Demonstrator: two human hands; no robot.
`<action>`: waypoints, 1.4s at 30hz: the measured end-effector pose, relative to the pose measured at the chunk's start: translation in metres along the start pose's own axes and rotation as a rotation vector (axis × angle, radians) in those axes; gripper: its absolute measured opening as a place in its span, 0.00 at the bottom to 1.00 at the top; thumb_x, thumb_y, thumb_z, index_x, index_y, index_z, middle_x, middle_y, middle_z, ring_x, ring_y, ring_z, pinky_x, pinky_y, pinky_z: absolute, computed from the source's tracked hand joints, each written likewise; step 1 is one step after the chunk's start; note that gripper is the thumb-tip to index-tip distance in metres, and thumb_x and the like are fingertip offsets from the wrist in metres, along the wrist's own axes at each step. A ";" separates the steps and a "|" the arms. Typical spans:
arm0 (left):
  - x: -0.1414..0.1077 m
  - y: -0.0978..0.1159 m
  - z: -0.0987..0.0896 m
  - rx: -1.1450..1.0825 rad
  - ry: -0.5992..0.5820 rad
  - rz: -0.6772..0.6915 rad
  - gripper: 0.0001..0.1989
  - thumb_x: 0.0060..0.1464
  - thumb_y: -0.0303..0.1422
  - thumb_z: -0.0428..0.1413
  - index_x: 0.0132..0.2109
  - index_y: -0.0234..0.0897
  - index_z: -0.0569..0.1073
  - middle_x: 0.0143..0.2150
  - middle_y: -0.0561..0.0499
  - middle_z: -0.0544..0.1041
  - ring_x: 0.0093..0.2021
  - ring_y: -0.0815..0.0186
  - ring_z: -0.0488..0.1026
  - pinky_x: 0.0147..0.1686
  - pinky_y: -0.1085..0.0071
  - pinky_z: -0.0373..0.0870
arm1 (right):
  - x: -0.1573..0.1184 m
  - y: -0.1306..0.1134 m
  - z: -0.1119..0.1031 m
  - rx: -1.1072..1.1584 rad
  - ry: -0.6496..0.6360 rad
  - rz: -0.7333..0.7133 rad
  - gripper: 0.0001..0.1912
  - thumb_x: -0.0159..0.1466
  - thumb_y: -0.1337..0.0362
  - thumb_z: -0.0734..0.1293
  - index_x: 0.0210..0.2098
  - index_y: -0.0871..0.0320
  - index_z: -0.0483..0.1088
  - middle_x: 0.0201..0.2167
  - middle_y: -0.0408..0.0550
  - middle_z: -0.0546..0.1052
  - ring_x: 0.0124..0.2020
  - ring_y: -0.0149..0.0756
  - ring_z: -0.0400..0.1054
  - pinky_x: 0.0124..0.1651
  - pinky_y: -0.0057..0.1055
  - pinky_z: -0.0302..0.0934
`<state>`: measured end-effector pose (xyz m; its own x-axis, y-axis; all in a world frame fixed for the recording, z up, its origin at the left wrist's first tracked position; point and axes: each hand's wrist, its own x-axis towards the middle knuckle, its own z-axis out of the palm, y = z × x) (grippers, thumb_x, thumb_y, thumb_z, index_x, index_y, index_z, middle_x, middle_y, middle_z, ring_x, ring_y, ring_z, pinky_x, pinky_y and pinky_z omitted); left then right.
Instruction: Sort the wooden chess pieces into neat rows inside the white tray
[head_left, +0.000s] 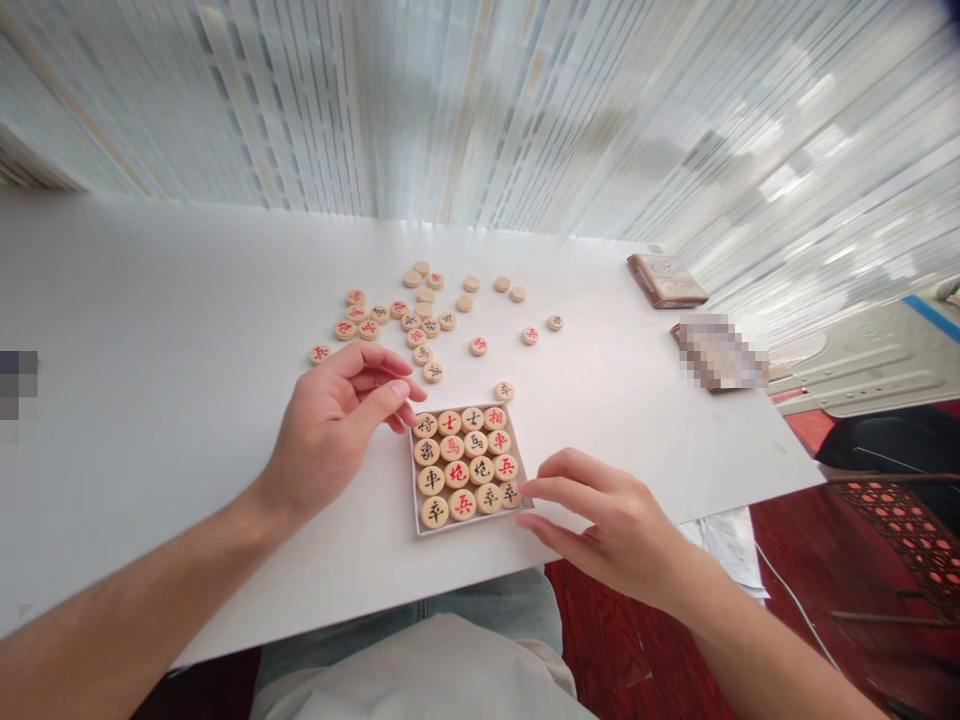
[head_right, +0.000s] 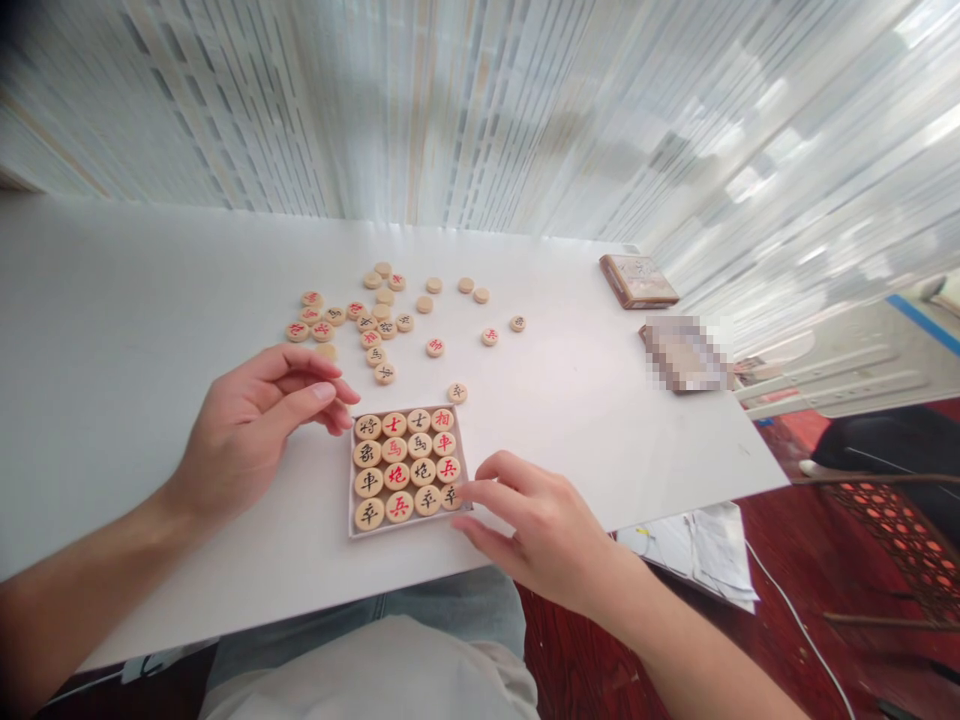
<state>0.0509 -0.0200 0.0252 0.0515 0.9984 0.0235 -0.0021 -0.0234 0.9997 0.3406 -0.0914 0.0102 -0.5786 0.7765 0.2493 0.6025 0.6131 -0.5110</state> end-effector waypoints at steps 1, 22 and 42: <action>0.000 0.000 0.000 0.000 0.001 -0.001 0.05 0.59 0.32 0.62 0.41 0.36 0.76 0.33 0.51 0.83 0.28 0.65 0.79 0.32 0.66 0.76 | -0.001 0.000 -0.001 -0.007 -0.012 0.000 0.08 0.74 0.64 0.69 0.51 0.56 0.77 0.40 0.51 0.78 0.34 0.37 0.76 0.36 0.33 0.72; 0.051 -0.009 -0.068 0.344 0.351 0.231 0.07 0.61 0.37 0.59 0.39 0.38 0.78 0.34 0.51 0.81 0.35 0.64 0.79 0.41 0.66 0.77 | 0.170 0.054 -0.025 0.269 0.453 0.187 0.11 0.68 0.60 0.70 0.35 0.61 0.81 0.25 0.47 0.80 0.24 0.32 0.68 0.28 0.30 0.62; 0.074 -0.032 -0.056 0.931 0.142 0.254 0.11 0.61 0.36 0.62 0.48 0.41 0.85 0.47 0.45 0.76 0.51 0.54 0.75 0.50 0.60 0.78 | 0.161 0.086 0.025 0.045 0.546 -0.001 0.08 0.70 0.64 0.67 0.35 0.56 0.78 0.23 0.44 0.76 0.22 0.33 0.64 0.28 0.32 0.61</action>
<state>-0.0008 0.0571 -0.0052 0.0375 0.9537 0.2985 0.7965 -0.2090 0.5674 0.2852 0.0827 -0.0135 -0.2022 0.7458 0.6348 0.5713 0.6163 -0.5421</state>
